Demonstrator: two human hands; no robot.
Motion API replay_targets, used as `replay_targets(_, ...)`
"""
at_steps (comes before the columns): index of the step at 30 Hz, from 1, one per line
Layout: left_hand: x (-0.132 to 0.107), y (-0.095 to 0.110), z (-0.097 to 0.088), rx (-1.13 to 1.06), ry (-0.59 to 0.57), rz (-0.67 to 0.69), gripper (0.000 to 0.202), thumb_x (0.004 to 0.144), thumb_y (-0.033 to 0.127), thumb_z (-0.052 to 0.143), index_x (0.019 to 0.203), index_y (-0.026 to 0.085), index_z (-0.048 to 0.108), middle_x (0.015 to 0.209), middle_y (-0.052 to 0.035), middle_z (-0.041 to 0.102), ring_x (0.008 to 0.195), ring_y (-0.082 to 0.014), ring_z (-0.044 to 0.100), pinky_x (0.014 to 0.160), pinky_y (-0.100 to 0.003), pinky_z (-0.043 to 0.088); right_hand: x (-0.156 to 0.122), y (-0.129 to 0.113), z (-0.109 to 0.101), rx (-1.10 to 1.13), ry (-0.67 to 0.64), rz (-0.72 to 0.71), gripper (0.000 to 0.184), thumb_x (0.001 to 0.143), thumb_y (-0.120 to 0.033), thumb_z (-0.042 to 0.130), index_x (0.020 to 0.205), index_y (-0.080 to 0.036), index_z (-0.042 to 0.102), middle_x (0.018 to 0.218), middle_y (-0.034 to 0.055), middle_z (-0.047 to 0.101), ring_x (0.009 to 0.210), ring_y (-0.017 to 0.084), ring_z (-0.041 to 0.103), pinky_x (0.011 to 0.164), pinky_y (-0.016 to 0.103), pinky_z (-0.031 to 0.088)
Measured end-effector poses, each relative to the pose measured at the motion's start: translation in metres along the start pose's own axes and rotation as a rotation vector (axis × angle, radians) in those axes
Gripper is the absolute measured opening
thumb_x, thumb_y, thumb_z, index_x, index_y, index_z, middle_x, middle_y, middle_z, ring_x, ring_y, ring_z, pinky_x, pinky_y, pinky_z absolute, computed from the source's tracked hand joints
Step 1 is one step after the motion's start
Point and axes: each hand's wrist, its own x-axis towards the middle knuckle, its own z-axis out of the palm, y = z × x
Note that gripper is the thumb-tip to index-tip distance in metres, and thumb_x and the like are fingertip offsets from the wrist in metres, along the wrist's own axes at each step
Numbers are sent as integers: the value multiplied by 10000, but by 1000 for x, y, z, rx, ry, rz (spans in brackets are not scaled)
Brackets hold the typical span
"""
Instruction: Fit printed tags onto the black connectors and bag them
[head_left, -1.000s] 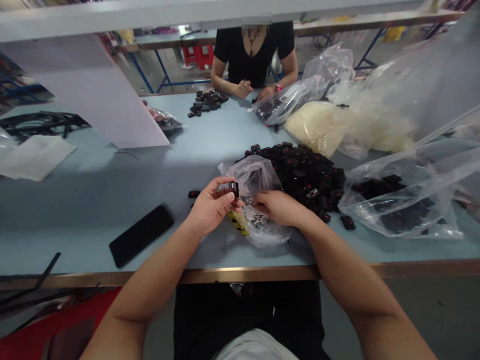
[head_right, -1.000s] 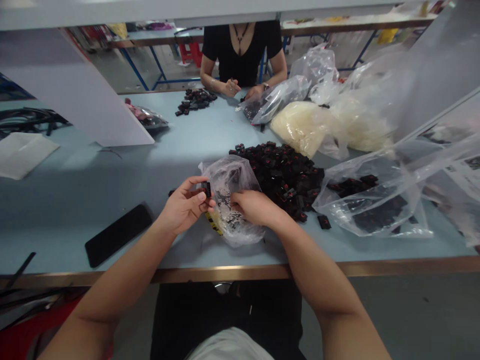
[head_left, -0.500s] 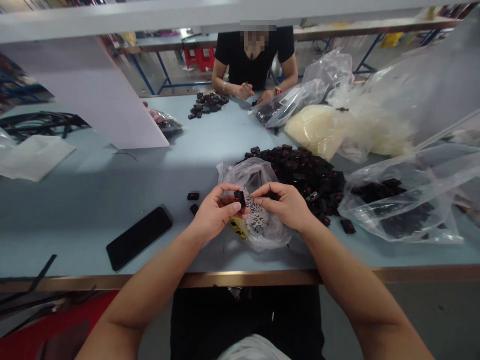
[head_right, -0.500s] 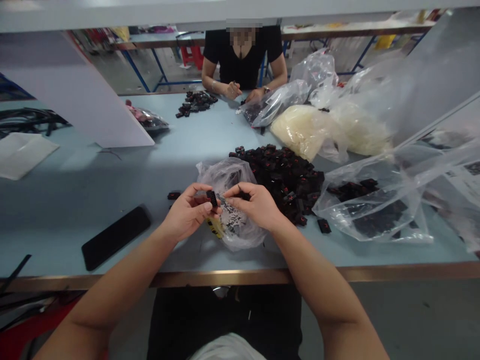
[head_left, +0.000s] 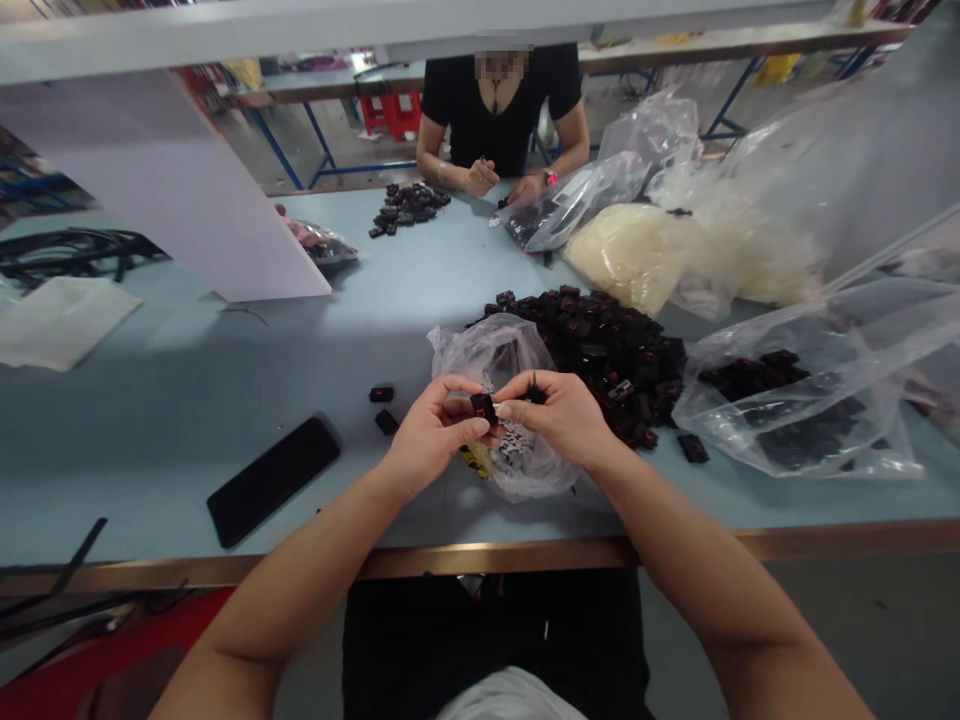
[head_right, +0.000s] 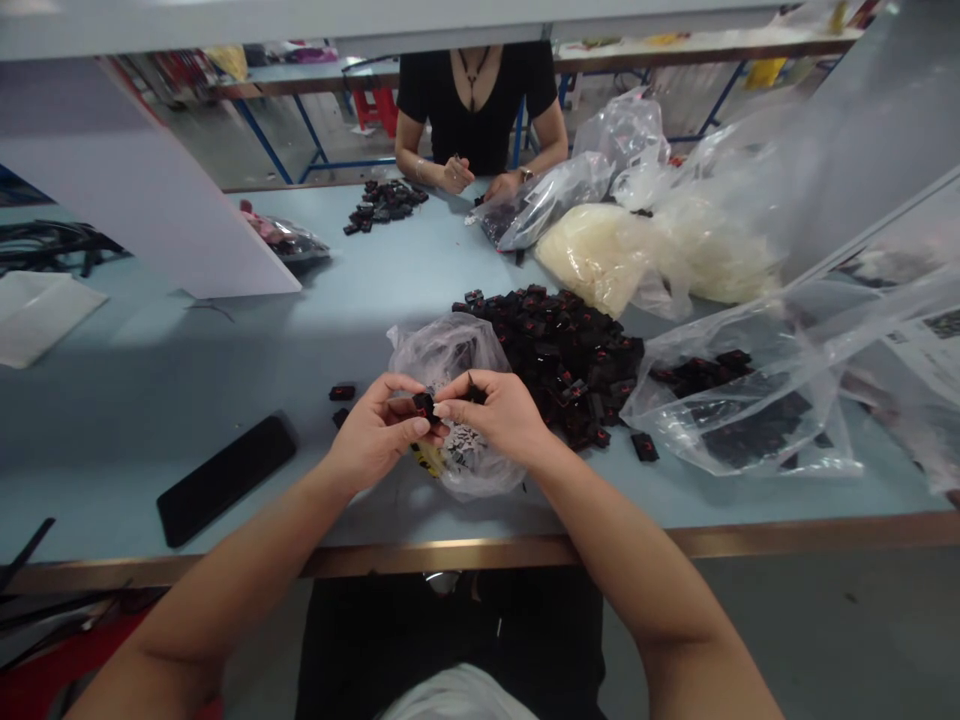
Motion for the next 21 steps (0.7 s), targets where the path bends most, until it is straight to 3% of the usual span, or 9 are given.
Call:
replay_targets(12,0,-2,-1,56,-39,72,416,775,275,932,1051,213,628,841,11,804,724,-174,802,720,-295,666,0,-4,-3,-100,-53,1,356,722,-510,898,761,-185,758,711,21,742,665,162,637,667,298,494)
replay_targets(21,-1,-3,-1,134,-54,97,323,773,219,907,1019,202,699,821,3,814,696,-171,794,698,-294,658,3,-3,-4,44,-192,133,413,647,-489,946,743,-192,676,666,-9,696,621,158,636,633,289,502)
